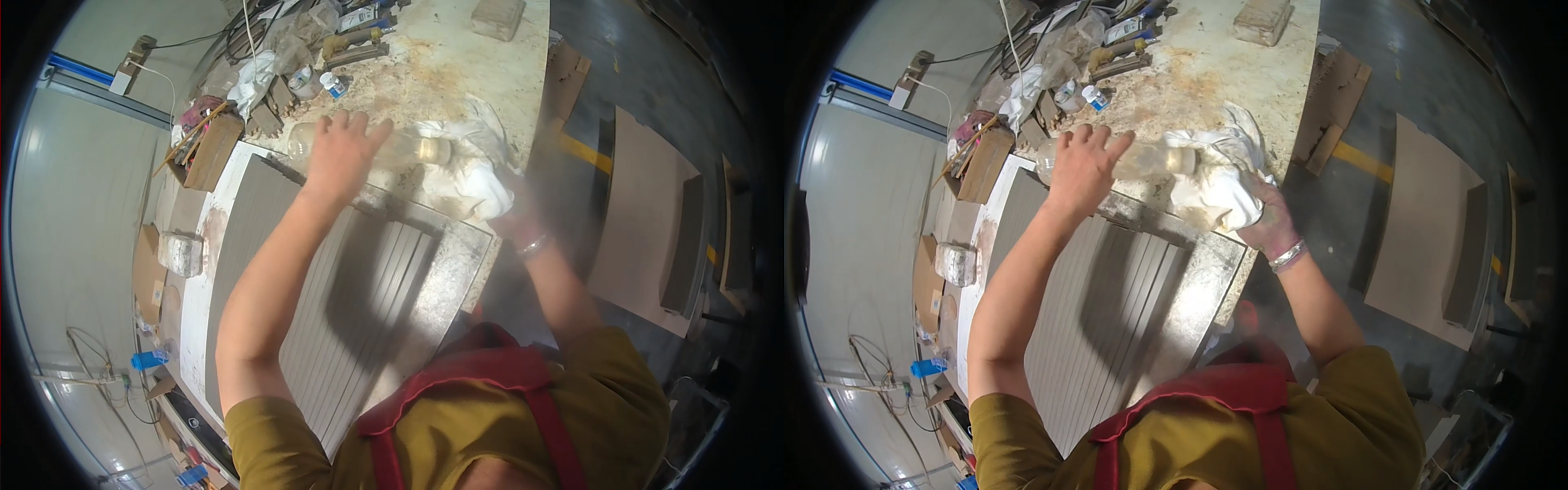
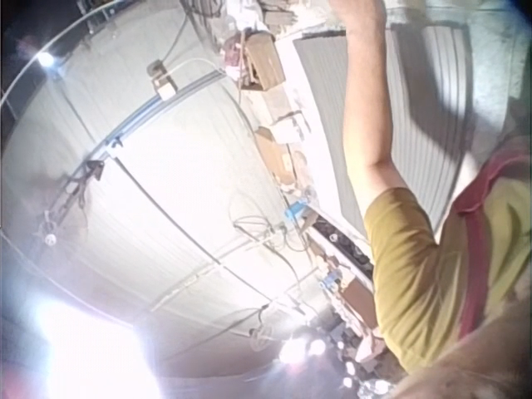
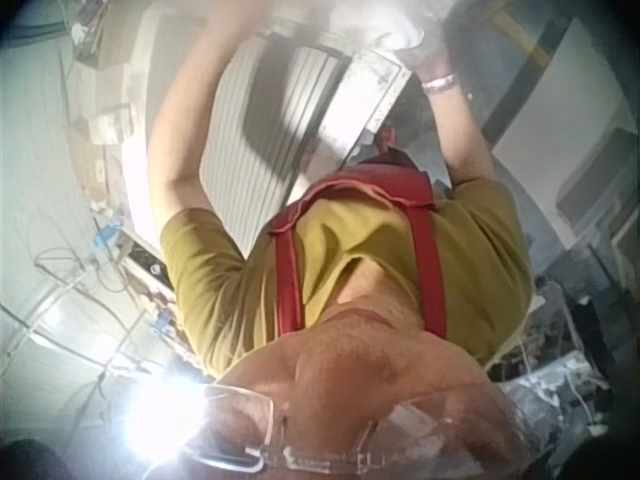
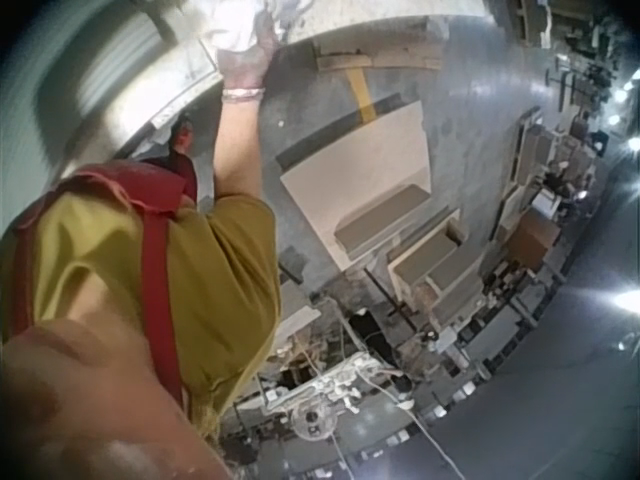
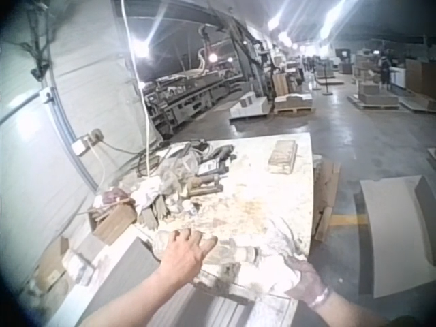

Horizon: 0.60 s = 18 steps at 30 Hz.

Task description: The person wipes the surface and grooves of a grey rectangular board with a white cloth. They pour liquid from a clear bottle onto the cloth and then rub the cloth across the board's surface.

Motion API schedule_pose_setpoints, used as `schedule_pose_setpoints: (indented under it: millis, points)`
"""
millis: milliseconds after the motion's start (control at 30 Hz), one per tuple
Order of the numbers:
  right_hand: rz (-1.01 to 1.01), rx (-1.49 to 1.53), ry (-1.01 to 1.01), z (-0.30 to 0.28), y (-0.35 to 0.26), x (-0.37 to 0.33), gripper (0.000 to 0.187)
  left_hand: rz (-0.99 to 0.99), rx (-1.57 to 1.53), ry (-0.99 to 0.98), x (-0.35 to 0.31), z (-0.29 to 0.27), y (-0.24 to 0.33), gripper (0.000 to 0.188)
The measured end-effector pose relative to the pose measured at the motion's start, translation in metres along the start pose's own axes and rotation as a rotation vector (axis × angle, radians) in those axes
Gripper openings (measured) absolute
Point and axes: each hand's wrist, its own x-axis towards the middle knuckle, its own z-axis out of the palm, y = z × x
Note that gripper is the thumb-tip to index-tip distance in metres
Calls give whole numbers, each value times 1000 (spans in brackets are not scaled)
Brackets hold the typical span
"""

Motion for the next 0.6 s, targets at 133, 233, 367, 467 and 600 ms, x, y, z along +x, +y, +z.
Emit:
schedule_pose_setpoints:
  millis: [133, 233, 367, 467, 600]
  points:
    - [-93, -70, 78, -10, 1, 4, 31, -61, 35, -10, -2, 4, -15, 47]
    - [-116, -34, 37, -3, 2, 2, 31, -59, 38, -30, -9, 7, -13, 49]
    - [-120, 1, -40, -2, 5, 2, 31, -50, -57, -35, -14, -6, -3, 55]
    - [-49, 39, -107, -14, 11, 9, 31, -11, -125, -47, -18, -9, 2, 56]
    - [-14, 28, -80, -7, 13, 8, 35, 39, -85, 8, -17, 8, -3, 55]
